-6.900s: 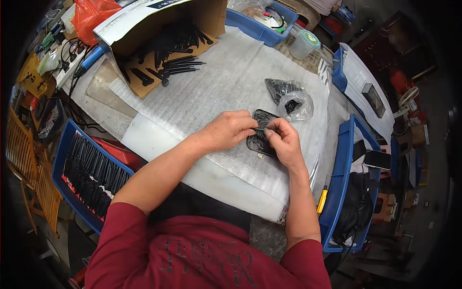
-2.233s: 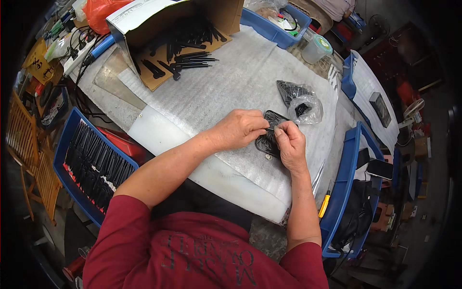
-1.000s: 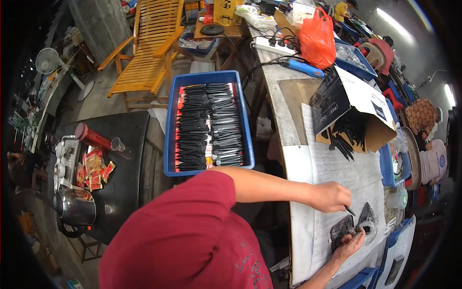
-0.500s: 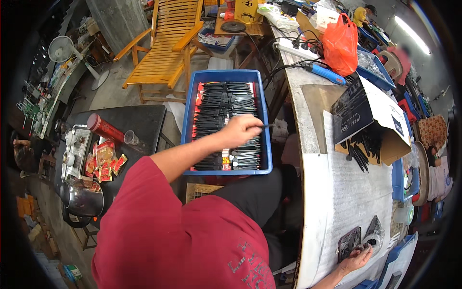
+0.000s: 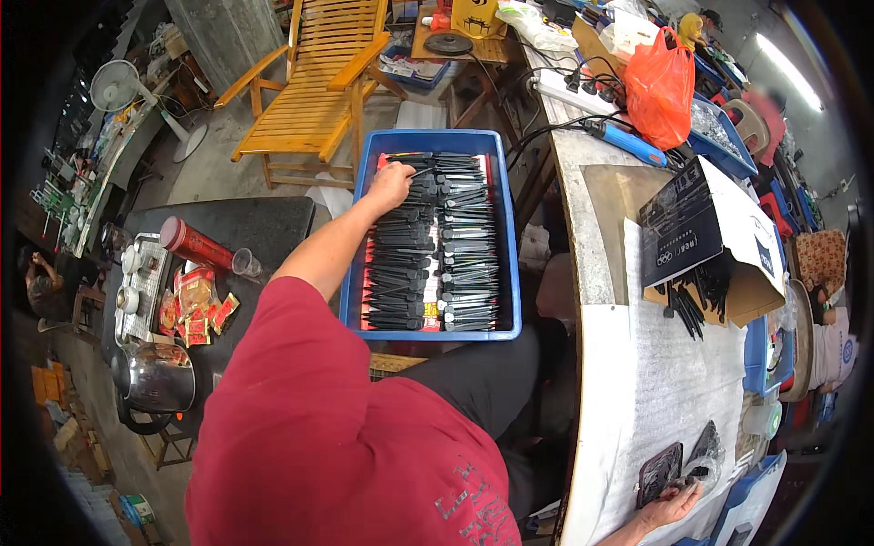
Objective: The person assembles small black plastic components by hand, then places the assembled components into plastic bags.
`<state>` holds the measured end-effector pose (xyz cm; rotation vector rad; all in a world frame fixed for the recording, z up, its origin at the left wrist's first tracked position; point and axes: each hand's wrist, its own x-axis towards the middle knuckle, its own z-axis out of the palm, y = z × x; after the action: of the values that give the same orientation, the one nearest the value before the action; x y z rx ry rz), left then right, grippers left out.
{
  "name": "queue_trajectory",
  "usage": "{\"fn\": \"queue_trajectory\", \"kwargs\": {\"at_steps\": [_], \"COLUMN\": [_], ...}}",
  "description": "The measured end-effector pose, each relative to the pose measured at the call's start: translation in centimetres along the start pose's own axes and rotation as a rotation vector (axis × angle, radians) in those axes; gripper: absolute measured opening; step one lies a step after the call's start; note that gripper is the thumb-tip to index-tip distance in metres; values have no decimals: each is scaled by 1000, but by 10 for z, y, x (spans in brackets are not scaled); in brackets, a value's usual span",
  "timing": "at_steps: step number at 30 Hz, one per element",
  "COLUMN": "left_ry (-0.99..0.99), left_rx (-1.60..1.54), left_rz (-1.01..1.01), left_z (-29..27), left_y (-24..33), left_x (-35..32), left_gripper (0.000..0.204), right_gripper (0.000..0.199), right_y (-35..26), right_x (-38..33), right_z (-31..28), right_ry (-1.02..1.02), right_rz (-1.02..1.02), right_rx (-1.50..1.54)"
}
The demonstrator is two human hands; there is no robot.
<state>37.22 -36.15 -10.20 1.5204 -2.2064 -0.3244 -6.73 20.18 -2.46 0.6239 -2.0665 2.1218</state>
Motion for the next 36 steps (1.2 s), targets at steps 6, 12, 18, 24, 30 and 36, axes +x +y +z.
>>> {"fn": "queue_trajectory", "kwargs": {"at_steps": [6,12,18,24,30,36], "left_ry": [-1,-8,11,-50,-48,89], "left_rx": [34,50,111,319,404,352], "left_rz": [-16,96,225,202,213,274], "left_z": [11,32,56,66,76,75], "left_y": [5,18,31,49,59,45], "left_x": [9,26,42,55,63,60], "left_gripper": [22,21,22,17,17,15], "right_gripper": [24,24,23,23,23,23], "right_y": [-3,-11,-9,-9,-11,-5], "right_x": [-1,-5,-6,-4,-5,-4], "right_z": [2,8,4,6,6,1], "right_ry": [9,57,65,66,112,37], "right_rz": [-17,-36,-52,-41,-33,-47], "right_rx": [-34,-106,-140,-177,-184,-135]}}
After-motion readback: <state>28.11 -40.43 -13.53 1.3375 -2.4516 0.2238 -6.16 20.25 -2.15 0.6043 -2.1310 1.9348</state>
